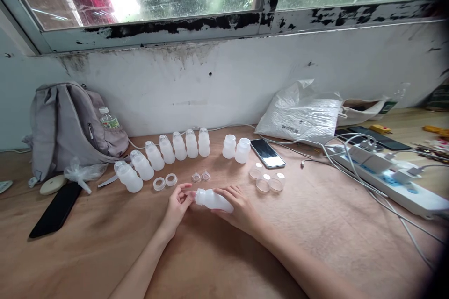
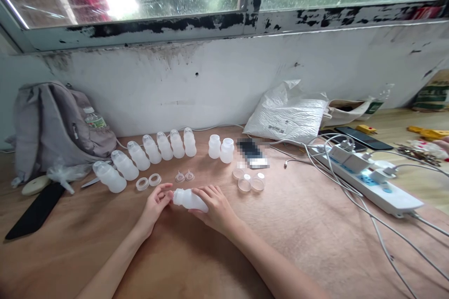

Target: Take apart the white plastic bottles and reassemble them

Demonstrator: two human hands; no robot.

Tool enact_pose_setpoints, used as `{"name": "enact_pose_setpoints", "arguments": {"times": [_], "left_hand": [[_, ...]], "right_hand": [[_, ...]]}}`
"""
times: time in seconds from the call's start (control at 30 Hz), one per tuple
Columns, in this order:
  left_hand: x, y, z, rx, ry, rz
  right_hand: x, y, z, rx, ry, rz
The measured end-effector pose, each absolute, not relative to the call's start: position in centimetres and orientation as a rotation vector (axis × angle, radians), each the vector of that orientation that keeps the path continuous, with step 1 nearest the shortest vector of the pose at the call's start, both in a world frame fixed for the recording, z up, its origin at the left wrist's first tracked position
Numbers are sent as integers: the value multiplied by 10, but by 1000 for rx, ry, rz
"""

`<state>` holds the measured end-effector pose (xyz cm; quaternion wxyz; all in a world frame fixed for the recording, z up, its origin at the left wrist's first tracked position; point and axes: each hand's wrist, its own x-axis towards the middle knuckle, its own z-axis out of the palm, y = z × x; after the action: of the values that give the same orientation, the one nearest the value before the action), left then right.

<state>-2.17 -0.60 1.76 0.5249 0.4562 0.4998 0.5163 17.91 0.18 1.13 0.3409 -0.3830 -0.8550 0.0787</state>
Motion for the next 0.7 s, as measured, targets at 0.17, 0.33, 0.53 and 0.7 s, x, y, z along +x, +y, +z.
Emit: {"name": "enact_pose_setpoints", "arguments": {"times": [0.17, 0.33, 0.53, 0.7], "left_hand": [[-18, -9, 24, 1113, 1069, 1292], [-17, -9, 24, 1095, 1188, 1266], [-22, -9, 22, 1065, 1063, 1246], [-20, -13, 26, 1056, 1005, 1221]], "right_hand": [[181, 3, 13, -999, -2199, 225], [178, -2, 17, -1016, -2138, 401], [175, -6, 29, -1173, -1637, 1464], [179, -4, 33, -1061, -1409, 2087]]}}
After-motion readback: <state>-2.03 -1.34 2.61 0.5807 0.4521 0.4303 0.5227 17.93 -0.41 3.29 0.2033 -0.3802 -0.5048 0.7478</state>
